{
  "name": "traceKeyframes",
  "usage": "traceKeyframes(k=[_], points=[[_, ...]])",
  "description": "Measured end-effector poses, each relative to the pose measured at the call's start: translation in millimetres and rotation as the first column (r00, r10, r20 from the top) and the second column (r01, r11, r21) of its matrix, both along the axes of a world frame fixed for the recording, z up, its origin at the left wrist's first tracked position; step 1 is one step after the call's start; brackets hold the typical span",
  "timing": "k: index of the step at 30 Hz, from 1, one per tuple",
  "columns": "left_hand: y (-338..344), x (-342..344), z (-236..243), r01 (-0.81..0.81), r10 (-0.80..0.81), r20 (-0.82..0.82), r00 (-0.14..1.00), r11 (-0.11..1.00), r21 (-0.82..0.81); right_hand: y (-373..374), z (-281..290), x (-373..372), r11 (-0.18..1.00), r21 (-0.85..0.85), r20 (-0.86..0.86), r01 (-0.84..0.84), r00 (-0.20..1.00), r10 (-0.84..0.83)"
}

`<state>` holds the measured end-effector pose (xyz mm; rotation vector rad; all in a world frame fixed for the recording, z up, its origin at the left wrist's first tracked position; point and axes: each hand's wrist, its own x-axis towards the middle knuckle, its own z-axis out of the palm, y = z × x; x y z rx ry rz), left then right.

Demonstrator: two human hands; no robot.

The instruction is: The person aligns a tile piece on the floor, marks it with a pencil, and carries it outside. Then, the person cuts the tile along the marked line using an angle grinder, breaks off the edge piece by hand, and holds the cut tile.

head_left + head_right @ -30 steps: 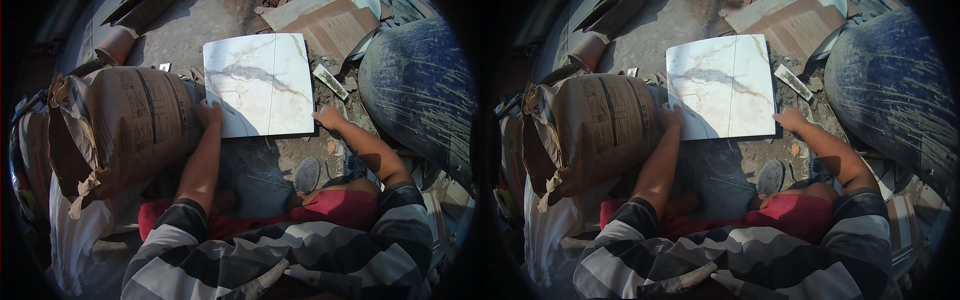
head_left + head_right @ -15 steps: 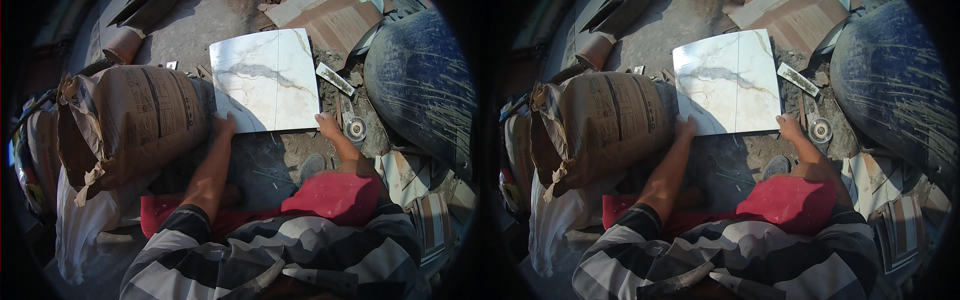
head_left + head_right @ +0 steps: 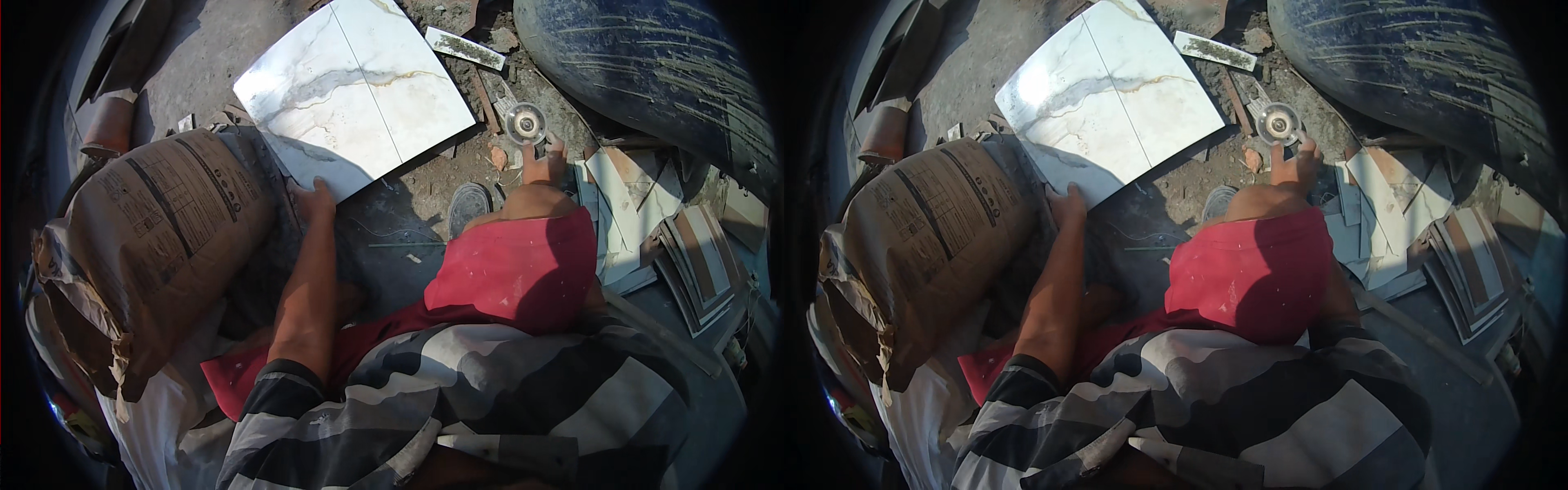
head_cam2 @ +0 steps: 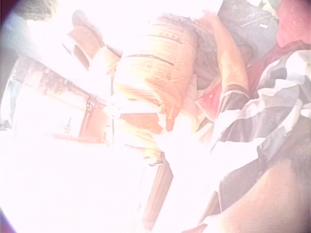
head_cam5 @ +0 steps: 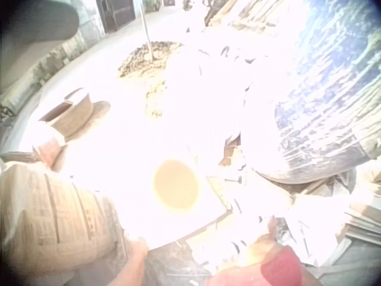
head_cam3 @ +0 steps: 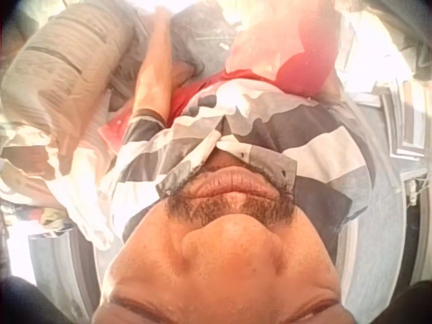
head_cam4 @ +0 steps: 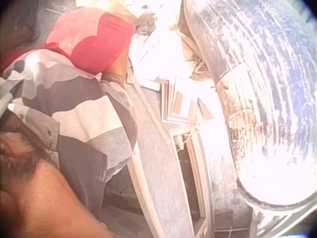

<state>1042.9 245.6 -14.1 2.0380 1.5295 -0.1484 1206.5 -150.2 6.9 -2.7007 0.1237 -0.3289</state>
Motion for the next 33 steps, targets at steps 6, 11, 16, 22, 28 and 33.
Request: traceKeyframes(k=[6, 11, 16, 22, 28, 33], points=[[1.5, 2.2, 9.6, -0.106, 0.106, -0.013, 0.994, 0.991, -0.077, -50.5, -51.9, -22.9, 0.993, 0.077, -0.562, 0.091, 0.826, -0.032], [9.7, 10.8, 12.4, -0.16, 0.16, -0.007, 0.987, 0.986, -0.042, -65.8, -45.9, -14.9, 0.995, 0.097, -0.69, 0.026, 0.722, 0.048], [15.0, 25.5, 22.1, -0.104, 0.045, 0.161, 0.986, 0.92, 0.379, -77.1, -3.1, 0.0, 0.975, 0.22, -0.773, -0.013, 0.608, 0.182], [-1.7, 98.0, 50.5, 0.021, -0.222, 0.688, 0.691, 0.958, 0.287, -30.4, 61.2, 4.9, 0.939, 0.319, -0.66, -0.126, 0.682, 0.316], [-108.3, 161.3, 110.4, 0.859, -0.194, 0.837, 0.511, 0.139, -0.492, 46.4, 168.5, 53.1, 0.635, 0.73, -0.307, -0.252, 0.709, 0.635], [-161.7, 185.2, 180.1, 0.878, 0.372, 0.796, 0.476, -0.251, -0.408, 90.0, 233.1, 98.7, 0.398, 0.915, -0.28, -0.07, 0.601, 0.749]])
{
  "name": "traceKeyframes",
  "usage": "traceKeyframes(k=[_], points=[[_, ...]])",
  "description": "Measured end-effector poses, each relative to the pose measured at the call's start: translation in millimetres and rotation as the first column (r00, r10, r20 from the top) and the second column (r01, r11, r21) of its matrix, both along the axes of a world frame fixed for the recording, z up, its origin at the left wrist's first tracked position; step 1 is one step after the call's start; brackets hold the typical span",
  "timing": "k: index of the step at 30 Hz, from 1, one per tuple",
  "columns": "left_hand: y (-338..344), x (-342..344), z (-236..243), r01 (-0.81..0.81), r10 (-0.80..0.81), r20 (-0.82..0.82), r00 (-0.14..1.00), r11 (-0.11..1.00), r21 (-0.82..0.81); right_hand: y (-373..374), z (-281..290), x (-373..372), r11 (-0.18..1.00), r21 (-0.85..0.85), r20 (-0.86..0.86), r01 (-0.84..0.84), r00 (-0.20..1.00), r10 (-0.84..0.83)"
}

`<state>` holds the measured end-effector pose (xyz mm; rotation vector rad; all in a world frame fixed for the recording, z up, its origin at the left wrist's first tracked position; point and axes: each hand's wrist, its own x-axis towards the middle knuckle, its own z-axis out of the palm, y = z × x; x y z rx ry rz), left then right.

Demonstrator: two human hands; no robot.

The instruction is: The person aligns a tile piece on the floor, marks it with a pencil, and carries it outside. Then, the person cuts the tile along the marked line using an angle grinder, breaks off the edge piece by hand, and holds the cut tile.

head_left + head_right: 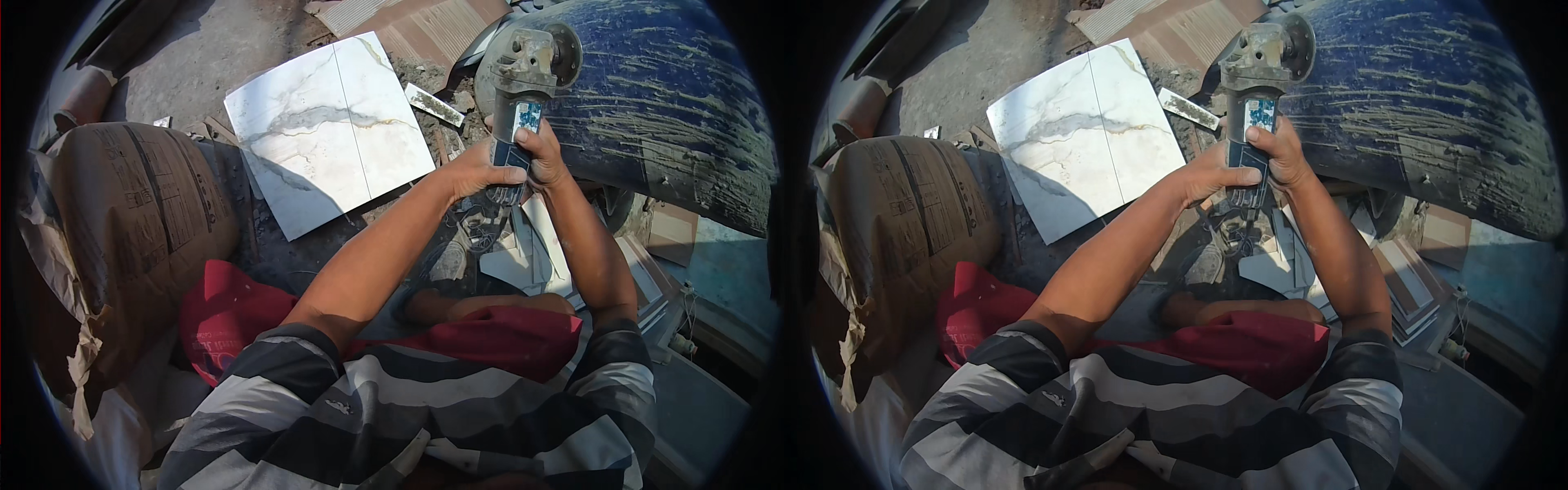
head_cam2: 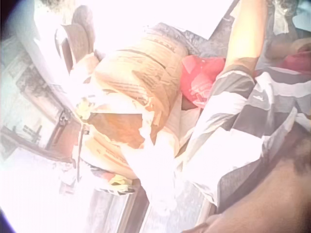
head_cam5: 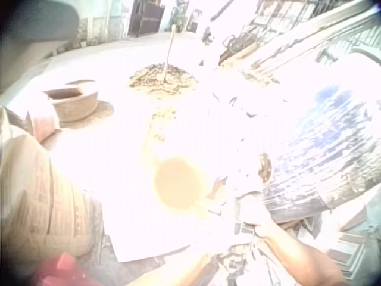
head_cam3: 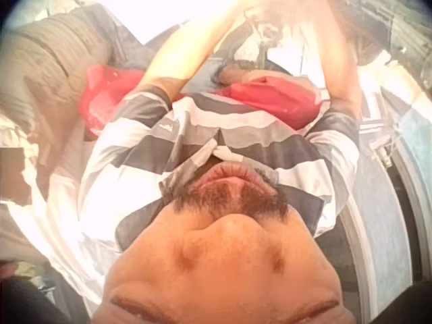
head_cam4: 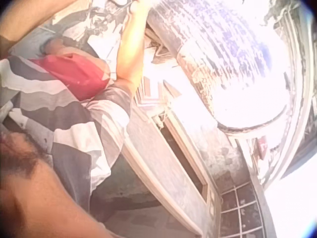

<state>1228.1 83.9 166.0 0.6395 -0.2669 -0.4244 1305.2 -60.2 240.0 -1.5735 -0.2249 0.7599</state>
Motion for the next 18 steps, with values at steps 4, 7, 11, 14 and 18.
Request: traceKeyframes(k=[4, 7, 11, 14, 18], points=[[14.6, 23.5, 32.3, -0.419, 0.349, 0.239, 0.906, 0.814, 0.402, 40.5, 38.2, 17.0, 0.995, -0.013, 0.086, 0.102, 0.991, -0.1], [-6.1, 22.0, 54.1, -0.529, 0.584, 0.316, 0.747, 0.235, 0.815, 68.3, 42.5, 25.2, 0.923, -0.064, 0.321, 0.379, 0.884, -0.34], [-21.9, 7.1, 55.6, -0.57, 0.58, 0.473, 0.663, -0.019, 0.822, 76.9, 21.7, 32.7, 0.773, -0.022, 0.561, 0.634, 0.647, -0.515], [0.1, 0.5, 38.1, -0.462, 0.463, 0.252, 0.85, 0.425, 0.779, 62.3, 13.1, 30.3, 0.841, 0.225, 0.309, 0.493, 0.782, -0.541], [13.2, -4.1, 35.3, -0.399, 0.38, 0.229, 0.896, 0.462, 0.792, 56.4, 7.6, 17.9, 0.886, 0.168, 0.146, 0.432, 0.878, -0.456]])
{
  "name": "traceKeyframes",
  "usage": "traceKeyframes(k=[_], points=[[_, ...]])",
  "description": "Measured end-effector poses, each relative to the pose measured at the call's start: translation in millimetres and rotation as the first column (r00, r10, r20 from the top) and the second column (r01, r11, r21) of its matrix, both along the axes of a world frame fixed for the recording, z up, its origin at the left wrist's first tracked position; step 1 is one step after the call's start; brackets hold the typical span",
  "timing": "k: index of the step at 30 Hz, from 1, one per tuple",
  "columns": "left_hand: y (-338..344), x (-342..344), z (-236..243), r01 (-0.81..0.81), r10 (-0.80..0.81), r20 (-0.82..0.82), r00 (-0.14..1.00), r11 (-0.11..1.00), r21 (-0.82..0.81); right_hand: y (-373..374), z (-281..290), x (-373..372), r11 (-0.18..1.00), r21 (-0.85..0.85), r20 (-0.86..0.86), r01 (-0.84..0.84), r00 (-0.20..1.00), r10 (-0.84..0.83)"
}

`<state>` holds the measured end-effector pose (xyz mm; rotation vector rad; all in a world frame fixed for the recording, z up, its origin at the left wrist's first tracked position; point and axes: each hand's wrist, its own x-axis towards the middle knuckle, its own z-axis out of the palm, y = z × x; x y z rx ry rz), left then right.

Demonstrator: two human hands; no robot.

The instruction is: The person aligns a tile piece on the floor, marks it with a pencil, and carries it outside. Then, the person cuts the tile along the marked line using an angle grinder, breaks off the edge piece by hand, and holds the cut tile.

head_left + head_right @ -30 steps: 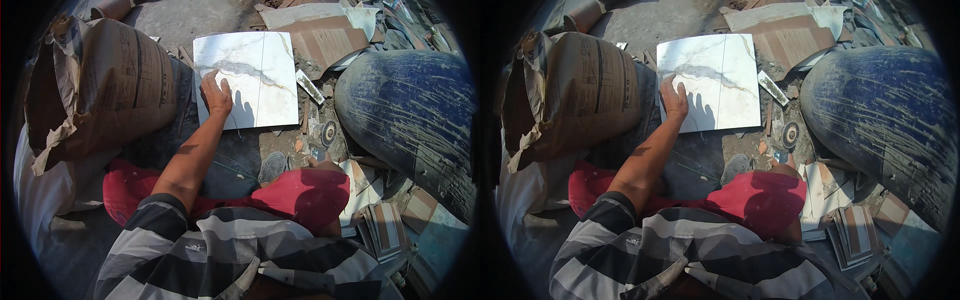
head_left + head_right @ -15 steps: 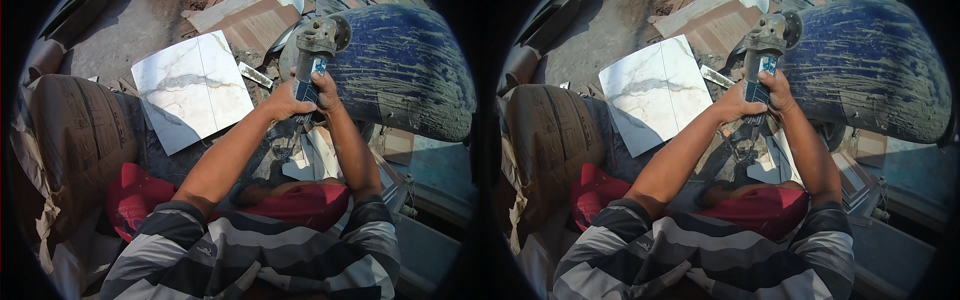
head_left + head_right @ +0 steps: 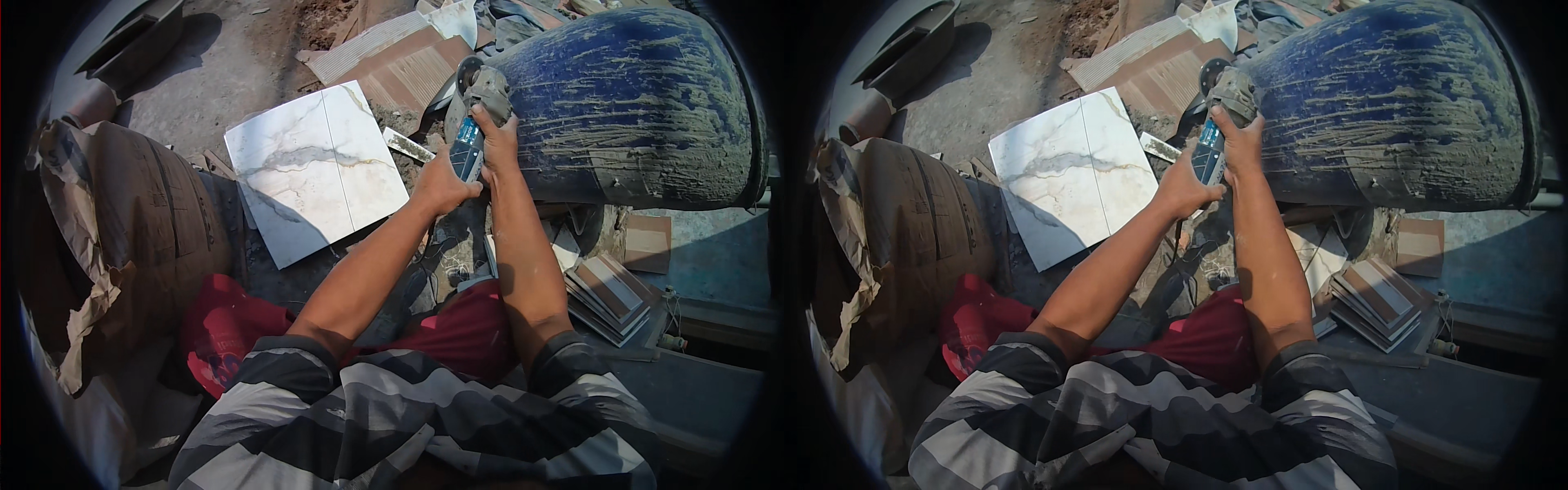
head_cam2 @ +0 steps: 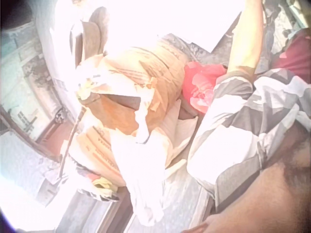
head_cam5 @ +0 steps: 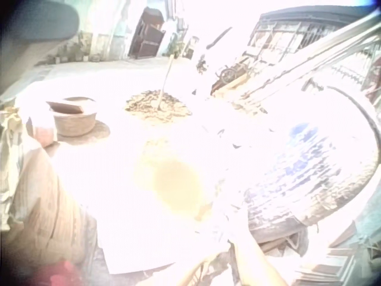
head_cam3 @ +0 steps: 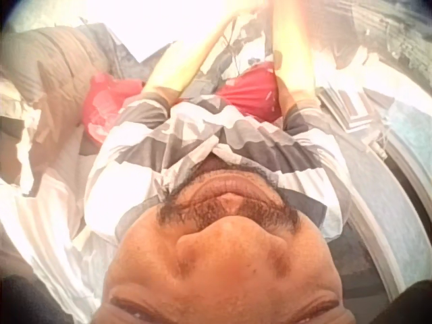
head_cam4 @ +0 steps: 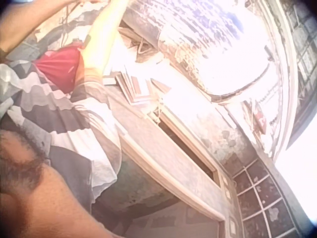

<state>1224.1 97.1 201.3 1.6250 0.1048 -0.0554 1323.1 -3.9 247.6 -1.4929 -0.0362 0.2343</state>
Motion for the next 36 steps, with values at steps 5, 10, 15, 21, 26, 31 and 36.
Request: traceKeyframes(k=[5, 10, 15, 21, 26, 31, 36], points=[[-1.3, -16.6, 13.9, -0.024, 0.056, -0.19, 0.98, 0.986, 0.167, 15.5, -10.8, -6.9, 0.758, -0.572, 0.354, 0.313, 0.928, -0.115], [-0.4, -21.6, 6.4, 0.007, 0.045, -0.253, 0.967, 0.979, 0.202, 14.1, -19.7, -3.5, 0.511, -0.798, 0.245, 0.319, 0.947, -0.208], [-7.4, -25.0, -4.7, 0.007, 0.056, -0.287, 0.956, 0.977, 0.214, 10.5, -34.4, -2.8, 0.446, -0.854, 0.161, 0.267, 0.952, -0.26], [-18.8, -23.9, -28.1, -0.079, 0.099, -0.228, 0.969, 0.992, 0.097, 7.5, -46.2, -1.3, 0.375, -0.875, 0.233, 0.305, 0.946, -0.226], [-8.9, -10.6, -49.9, -0.119, 0.116, -0.026, 0.993, 0.964, -0.236, -7.1, -31.2, -17.2, 0.971, -0.123, -0.433, -0.206, 0.891, 0.135], [4.8, -5.7, -51.3, 0.234, -0.069, 0.255, 0.964, 0.669, -0.705, -2.7, -24.7, -32.4, 0.936, 0.012, -0.361, -0.352, 0.871, 0.332], [5.7, -1.6, -59.4, 0.182, -0.087, 0.231, 0.969, 0.884, -0.43, 12.9, -25.3, -32.7, 0.924, -0.311, -0.062, -0.224, 0.974, 0.216]])
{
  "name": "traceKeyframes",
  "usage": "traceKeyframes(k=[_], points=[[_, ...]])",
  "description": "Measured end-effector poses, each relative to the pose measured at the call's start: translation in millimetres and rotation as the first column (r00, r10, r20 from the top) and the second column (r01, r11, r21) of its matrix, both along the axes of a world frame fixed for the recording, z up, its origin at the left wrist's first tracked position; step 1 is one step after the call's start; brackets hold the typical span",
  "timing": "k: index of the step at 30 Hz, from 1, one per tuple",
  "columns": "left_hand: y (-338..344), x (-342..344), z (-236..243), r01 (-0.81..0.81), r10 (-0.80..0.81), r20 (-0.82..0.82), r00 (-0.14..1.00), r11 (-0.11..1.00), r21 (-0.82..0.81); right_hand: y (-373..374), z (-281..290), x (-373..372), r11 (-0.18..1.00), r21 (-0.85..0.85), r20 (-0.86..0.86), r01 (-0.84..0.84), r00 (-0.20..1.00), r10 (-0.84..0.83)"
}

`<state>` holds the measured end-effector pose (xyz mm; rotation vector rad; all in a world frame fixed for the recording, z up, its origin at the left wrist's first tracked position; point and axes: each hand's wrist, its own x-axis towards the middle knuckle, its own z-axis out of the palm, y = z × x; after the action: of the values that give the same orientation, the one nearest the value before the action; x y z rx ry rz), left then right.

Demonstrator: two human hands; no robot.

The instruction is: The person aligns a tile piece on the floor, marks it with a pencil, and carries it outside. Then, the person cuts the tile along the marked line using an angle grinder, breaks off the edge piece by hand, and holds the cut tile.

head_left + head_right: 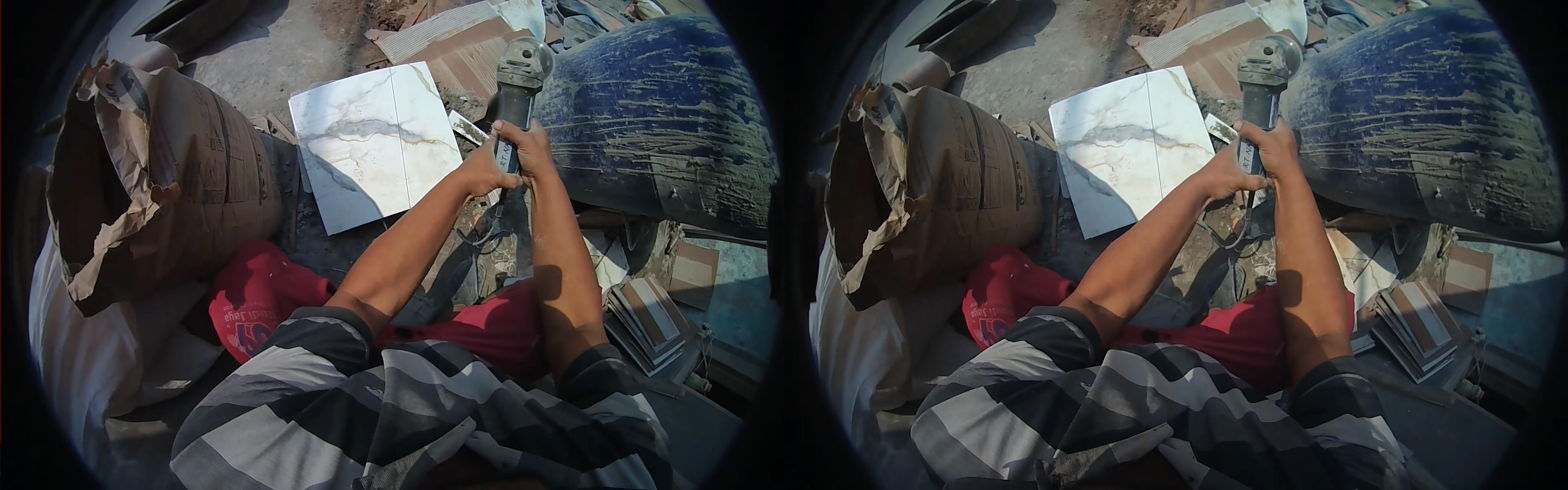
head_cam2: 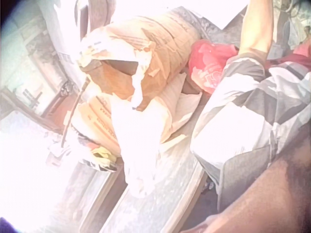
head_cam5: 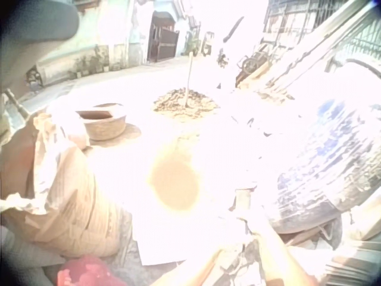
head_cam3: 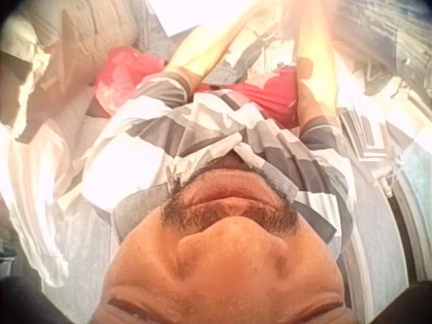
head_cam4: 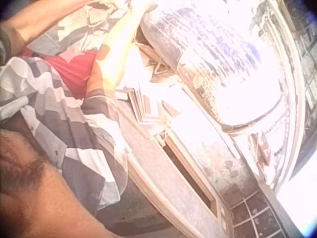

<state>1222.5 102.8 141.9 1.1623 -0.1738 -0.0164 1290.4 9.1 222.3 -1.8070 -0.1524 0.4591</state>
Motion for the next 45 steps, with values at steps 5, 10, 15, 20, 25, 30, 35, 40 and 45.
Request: traceKeyframes(k=[5, 10, 15, 20, 25, 30, 35, 40, 45], points=[[8.6, -4.5, -17.7, 0.114, -0.114, 0.009, 0.993, 0.982, -0.149, 1.5, -9.1, -10.1, 0.998, 0.047, -0.027, -0.036, 0.999, 0.038], [18.3, -8.9, -23.6, 0.127, -0.129, -0.04, 0.991, 0.99, -0.052, 9.0, -33.5, -6.4, 0.999, -0.03, 0.031, -0.029, 0.999, 0.03], [43.7, -9.0, -40.4, 0.148, -0.095, -0.252, 0.963, 0.968, 0.2, 18.4, -61.4, 10.2, 0.978, -0.203, 0.12, 0.046, 0.992, -0.022], [112.2, -63.1, -91.1, -0.475, 0.884, -0.247, 0.397, 0.428, 0.769, 24.5, -82.1, 14.8, 0.95, -0.304, 0.097, 0.075, 0.994, -0.047], [140.7, -147.5, -153.0, -0.115, 0.918, -0.205, -0.341, 0.176, 0.978, 34.6, -87.9, 9.8, 0.829, -0.554, 0.118, 0.076, 0.993, -0.012], [136.1, -181.9, -186.3, -0.336, 0.823, -0.557, -0.11, 0.496, 0.8, 52.7, -95.7, 5.6, 0.769, -0.639, 0.083, 0.02, 0.996, 0.043], [90.9, -192.5, -201.7, -0.417, 0.697, -0.715, -0.065, 0.632, 0.653, 84.4, -108.4, 3.6, 0.753, -0.658, 0.08, -0.017, 0.993, 0.092], [60.7, -179.2, -193.8, -0.495, 0.54, -0.837, 0.087, 0.753, 0.434, 121.3, -112.4, -4.1, 0.758, -0.649, 0.063, -0.061, 0.989, 0.134], [49.9, -163.5, -147.7, -0.029, 0.981, -0.07, 0.183, 0.077, 0.997, 128.0, -121.0, -14.3, 0.758, -0.639, 0.034, -0.13, 0.98, 0.197]])
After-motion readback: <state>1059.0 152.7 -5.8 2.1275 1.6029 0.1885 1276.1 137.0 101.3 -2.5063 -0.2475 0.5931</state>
